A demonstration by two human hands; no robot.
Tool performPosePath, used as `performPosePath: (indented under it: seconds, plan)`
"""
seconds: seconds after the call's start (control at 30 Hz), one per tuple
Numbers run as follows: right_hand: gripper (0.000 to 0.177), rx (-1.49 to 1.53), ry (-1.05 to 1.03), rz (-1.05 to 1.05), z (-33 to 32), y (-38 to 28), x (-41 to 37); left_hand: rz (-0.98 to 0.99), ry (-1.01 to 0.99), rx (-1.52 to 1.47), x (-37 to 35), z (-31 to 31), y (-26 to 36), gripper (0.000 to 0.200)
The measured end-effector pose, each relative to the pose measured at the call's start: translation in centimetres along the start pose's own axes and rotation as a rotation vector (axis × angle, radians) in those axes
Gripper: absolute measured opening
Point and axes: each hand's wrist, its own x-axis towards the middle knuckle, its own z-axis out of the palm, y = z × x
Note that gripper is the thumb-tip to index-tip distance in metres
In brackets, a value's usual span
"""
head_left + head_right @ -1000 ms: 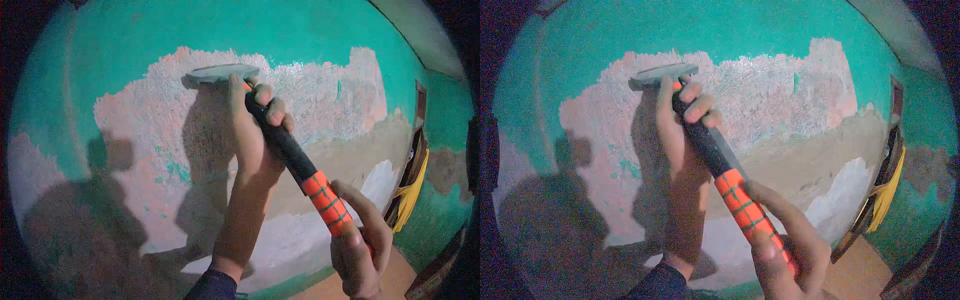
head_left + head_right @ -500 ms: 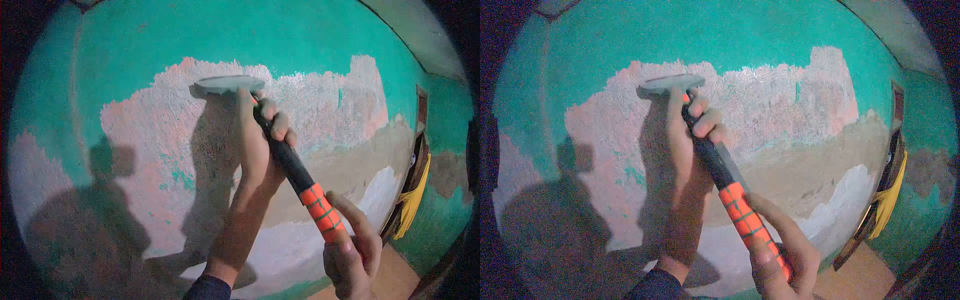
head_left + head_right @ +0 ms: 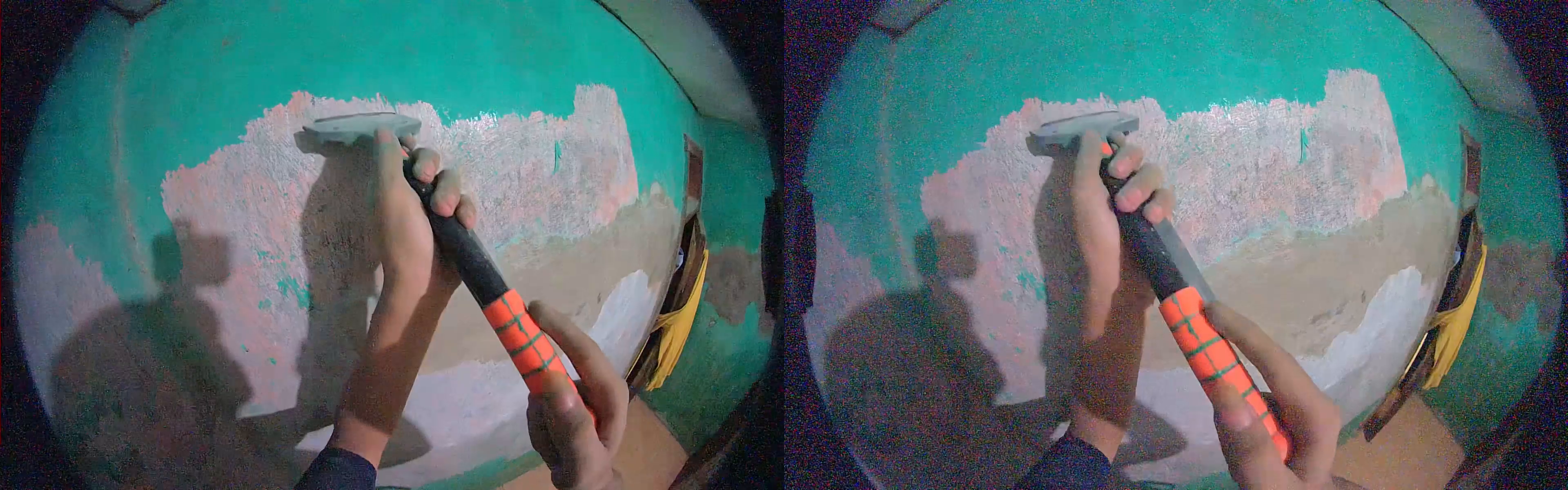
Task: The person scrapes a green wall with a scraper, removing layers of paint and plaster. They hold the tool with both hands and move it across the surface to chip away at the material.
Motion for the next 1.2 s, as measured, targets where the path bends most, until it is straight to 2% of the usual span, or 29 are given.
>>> performPosePath:
  seconds: [0.03,0.17,0.23,0.3,0.37,0.43,0.5,0.57,0.63,0.83,1.0,1.03,1.2]
  plan:
    - [0.042,-0.005,-0.035,-0.075,-0.1,0.1,0.3,-0.001,0.014,-0.005,-0.1,0.0,0.0,0.025]
    - [0.045,0.011,-0.048,0.088,-0.4,-0.5,0.2,0.041,-0.015,-0.040,1.0,0.0,0.0,0.025]
    - [0.050,0.001,-0.014,0.221,-0.4,-1.0,0.0,0.023,-0.015,-0.013,0.6,-0.2,-0.2,0.025]
    - [0.057,-0.019,0.038,0.453,0.0,-2.2,-0.3,0.038,-0.006,0.011,0.4,0.1,0.2,0.025]
    - [0.058,0.030,0.084,0.444,0.6,-2.3,0.4,0.062,-0.064,-0.038,1.2,-0.1,0.1,0.026]
    - [0.054,0.041,0.042,0.335,0.2,-2.3,0.7,0.061,-0.025,-0.020,1.1,0.0,0.0,0.026]
    - [0.047,0.017,-0.079,0.126,-0.7,-2.2,0.8,0.048,-0.006,-0.006,0.6,0.0,0.0,0.026]
    - [0.054,-0.007,0.008,0.363,0.0,-2.6,0.6,0.037,-0.009,-0.012,0.2,0.0,0.0,0.026]
    - [0.058,-0.005,0.054,0.487,0.5,-2.8,0.7,0.047,-0.018,-0.026,1.0,0.2,0.3,0.025]
    - [0.057,0.016,0.012,0.475,0.3,-3.1,0.5,0.028,-0.042,0.002,0.8,0.1,0.4,0.025]
    - [0.060,0.054,0.064,0.489,0.4,-2.3,0.2,0.025,-0.051,0.009,1.2,-0.3,-0.1,0.026]
    - [0.060,0.032,0.093,0.474,0.4,-1.6,-1.0,-0.025,0.030,0.068,-0.1,-0.1,-0.2,0.027]
    - [0.061,-0.061,0.227,0.458,0.2,0.1,-3.7,-0.067,0.029,0.094,-1.9,-0.6,-2.4,0.027]
